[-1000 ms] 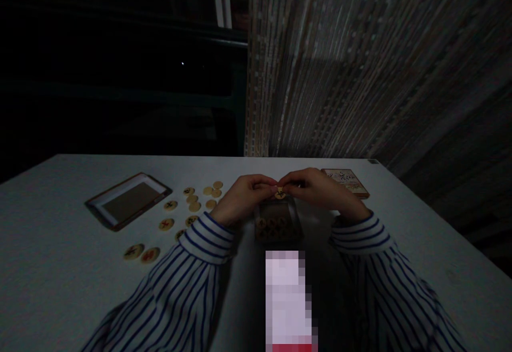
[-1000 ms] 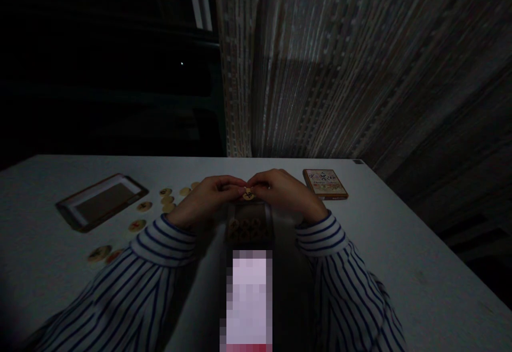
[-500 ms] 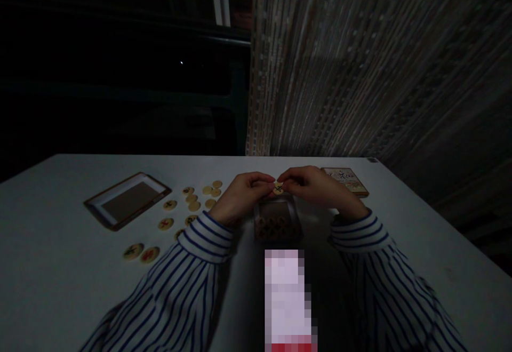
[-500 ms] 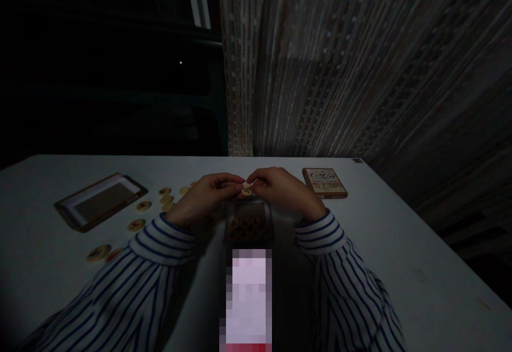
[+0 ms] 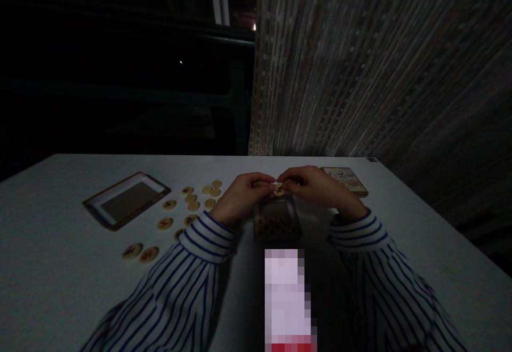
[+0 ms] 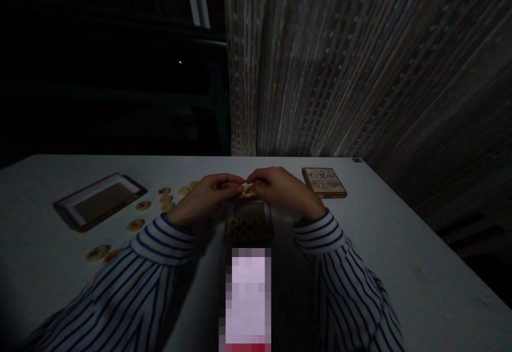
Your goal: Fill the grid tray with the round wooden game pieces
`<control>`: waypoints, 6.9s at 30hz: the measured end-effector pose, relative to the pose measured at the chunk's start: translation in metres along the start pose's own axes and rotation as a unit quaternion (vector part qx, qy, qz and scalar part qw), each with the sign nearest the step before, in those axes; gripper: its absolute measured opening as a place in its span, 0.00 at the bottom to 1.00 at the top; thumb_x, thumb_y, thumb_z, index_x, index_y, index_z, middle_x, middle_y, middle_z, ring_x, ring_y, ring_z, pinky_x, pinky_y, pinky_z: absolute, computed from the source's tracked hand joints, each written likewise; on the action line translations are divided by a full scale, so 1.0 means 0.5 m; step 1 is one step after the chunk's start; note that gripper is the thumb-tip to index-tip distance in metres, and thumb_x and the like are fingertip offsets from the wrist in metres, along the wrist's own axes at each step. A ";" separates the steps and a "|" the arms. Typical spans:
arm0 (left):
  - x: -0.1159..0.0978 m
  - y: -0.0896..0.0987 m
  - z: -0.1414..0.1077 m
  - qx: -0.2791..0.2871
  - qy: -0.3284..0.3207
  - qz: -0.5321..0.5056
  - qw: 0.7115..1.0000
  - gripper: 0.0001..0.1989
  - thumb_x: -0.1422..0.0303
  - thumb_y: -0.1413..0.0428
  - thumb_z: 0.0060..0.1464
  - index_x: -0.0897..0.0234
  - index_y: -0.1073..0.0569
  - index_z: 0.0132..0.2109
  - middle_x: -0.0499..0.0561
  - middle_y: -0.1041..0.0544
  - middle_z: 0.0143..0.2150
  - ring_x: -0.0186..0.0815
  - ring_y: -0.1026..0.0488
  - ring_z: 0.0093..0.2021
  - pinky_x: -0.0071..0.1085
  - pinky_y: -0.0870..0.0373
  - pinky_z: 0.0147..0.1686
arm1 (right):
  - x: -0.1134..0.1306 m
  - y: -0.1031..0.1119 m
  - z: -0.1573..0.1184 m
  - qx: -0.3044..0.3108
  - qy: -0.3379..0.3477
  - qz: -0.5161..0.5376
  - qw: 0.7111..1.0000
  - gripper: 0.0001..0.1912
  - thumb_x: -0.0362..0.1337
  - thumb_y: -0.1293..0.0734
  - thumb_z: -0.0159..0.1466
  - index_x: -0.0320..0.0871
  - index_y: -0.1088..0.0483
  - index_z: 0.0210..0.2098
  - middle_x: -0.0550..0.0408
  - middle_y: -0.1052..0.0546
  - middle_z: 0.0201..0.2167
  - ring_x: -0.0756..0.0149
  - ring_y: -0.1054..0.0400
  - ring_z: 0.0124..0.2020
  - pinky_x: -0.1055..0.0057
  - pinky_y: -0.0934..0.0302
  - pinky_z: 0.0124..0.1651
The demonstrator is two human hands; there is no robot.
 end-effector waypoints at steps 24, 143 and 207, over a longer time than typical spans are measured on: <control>-0.004 0.001 -0.002 -0.024 0.015 -0.016 0.999 0.11 0.75 0.44 0.46 0.69 0.31 0.40 0.49 0.24 0.28 0.30 0.27 0.29 0.31 0.30 0.38 | 0.025 -0.010 -0.001 0.011 0.014 -0.145 0.989 0.17 0.44 0.37 0.58 0.44 0.32 0.45 0.52 0.25 0.38 0.63 0.33 0.38 0.69 0.45 0.38; 0.046 0.018 0.013 0.029 -0.064 0.568 0.820 0.16 0.70 0.54 0.51 0.62 0.31 0.48 0.53 0.26 0.45 0.39 0.30 0.45 0.32 0.37 0.45 | -0.067 -0.114 -0.027 0.318 -0.117 -0.272 0.901 0.17 0.34 0.38 0.52 0.40 0.29 0.41 0.44 0.24 0.38 0.58 0.30 0.37 0.69 0.39 0.33; 0.053 0.022 0.017 0.030 -0.081 0.561 0.824 0.16 0.70 0.53 0.50 0.63 0.30 0.46 0.54 0.25 0.43 0.40 0.29 0.44 0.32 0.36 0.43 | -0.067 -0.092 -0.034 0.285 -0.141 -0.280 0.906 0.16 0.34 0.41 0.55 0.40 0.28 0.39 0.44 0.24 0.36 0.59 0.30 0.35 0.69 0.40 0.31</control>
Point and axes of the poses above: each hand's wrist, its own z-axis towards the middle knuckle, its own y-axis out of the back of the hand, x = y × z, the point moved 6 cm from there along z, towards the middle knuckle
